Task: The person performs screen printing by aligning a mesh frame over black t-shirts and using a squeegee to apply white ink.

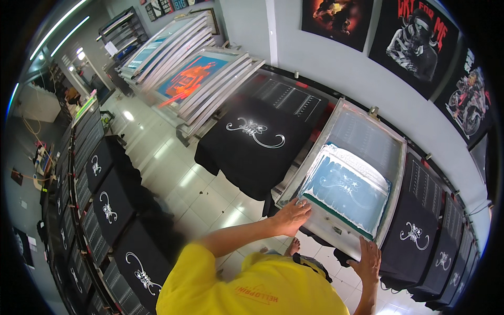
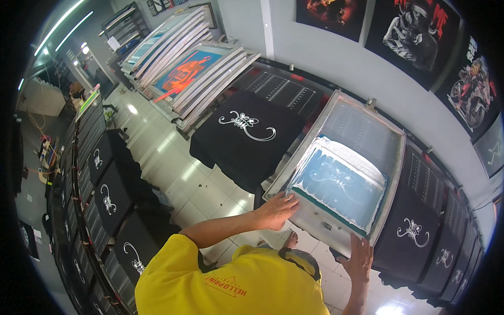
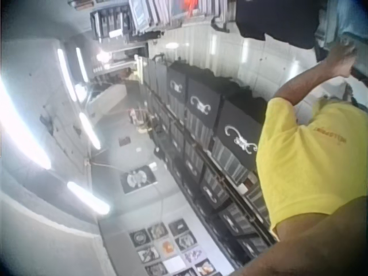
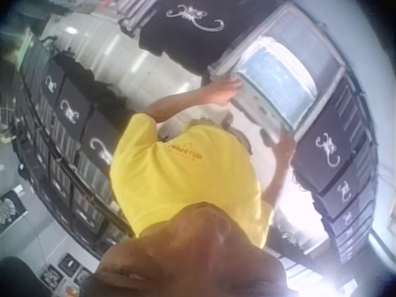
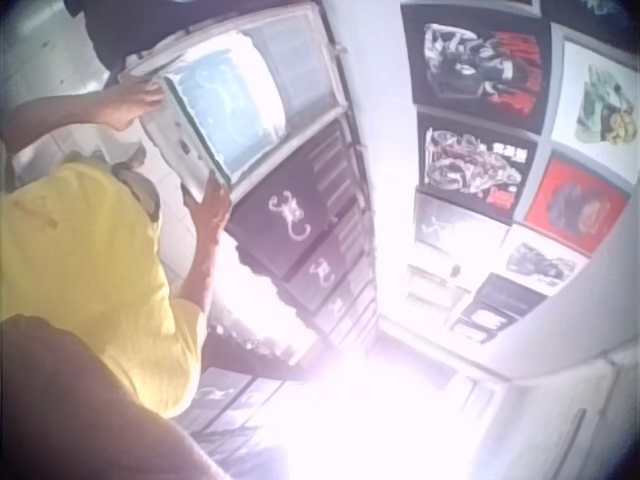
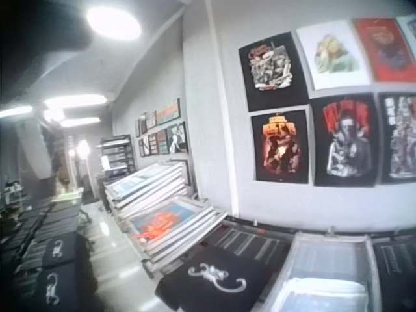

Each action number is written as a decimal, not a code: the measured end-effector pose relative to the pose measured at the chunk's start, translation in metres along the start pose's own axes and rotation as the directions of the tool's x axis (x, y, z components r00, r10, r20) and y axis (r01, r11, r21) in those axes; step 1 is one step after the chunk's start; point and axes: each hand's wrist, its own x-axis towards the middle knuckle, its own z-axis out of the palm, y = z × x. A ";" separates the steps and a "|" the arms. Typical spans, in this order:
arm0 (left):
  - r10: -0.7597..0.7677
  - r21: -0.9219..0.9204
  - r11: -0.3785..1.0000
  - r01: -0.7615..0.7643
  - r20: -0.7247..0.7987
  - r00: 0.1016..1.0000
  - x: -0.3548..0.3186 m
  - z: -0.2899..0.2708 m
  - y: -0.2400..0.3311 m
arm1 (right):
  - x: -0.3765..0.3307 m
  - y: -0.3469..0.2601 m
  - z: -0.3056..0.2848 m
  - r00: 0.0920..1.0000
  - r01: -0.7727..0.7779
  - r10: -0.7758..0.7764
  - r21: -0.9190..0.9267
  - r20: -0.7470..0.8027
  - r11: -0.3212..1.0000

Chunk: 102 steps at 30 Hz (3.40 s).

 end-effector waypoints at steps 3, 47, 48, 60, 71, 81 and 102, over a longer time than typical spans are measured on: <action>0.052 0.010 0.999 -0.052 -0.087 0.995 0.001 0.001 -0.001 | -0.014 0.022 0.017 0.997 0.040 -0.045 -0.082 -0.065 0.996; 0.105 0.084 0.994 -0.075 -0.450 0.887 0.127 0.002 -0.073 | 0.091 0.093 0.039 0.963 -0.070 0.074 0.027 -0.259 0.997; 0.084 0.062 0.996 -0.063 -0.443 0.892 0.140 -0.001 -0.079 | 0.103 0.101 0.040 0.965 -0.067 0.070 0.019 -0.253 0.998; -0.014 -0.029 1.000 0.009 -0.184 0.983 0.238 -0.065 -0.126 | 0.213 0.168 0.009 0.980 -0.197 0.197 0.023 -0.025 0.980; 0.030 -0.031 0.999 -0.042 -0.325 0.945 0.193 -0.069 -0.097 | 0.149 0.141 -0.001 0.929 -0.043 0.041 0.005 -0.368 0.999; -0.006 -0.043 0.999 -0.006 -0.296 0.955 0.055 -0.010 -0.025 | 0.028 0.062 0.039 0.920 0.021 0.013 0.081 -0.393 0.996; -0.136 -0.432 0.889 -0.149 -0.560 0.817 0.004 0.041 -0.027 | -0.029 0.089 0.096 0.909 -0.182 0.255 0.235 -0.331 0.955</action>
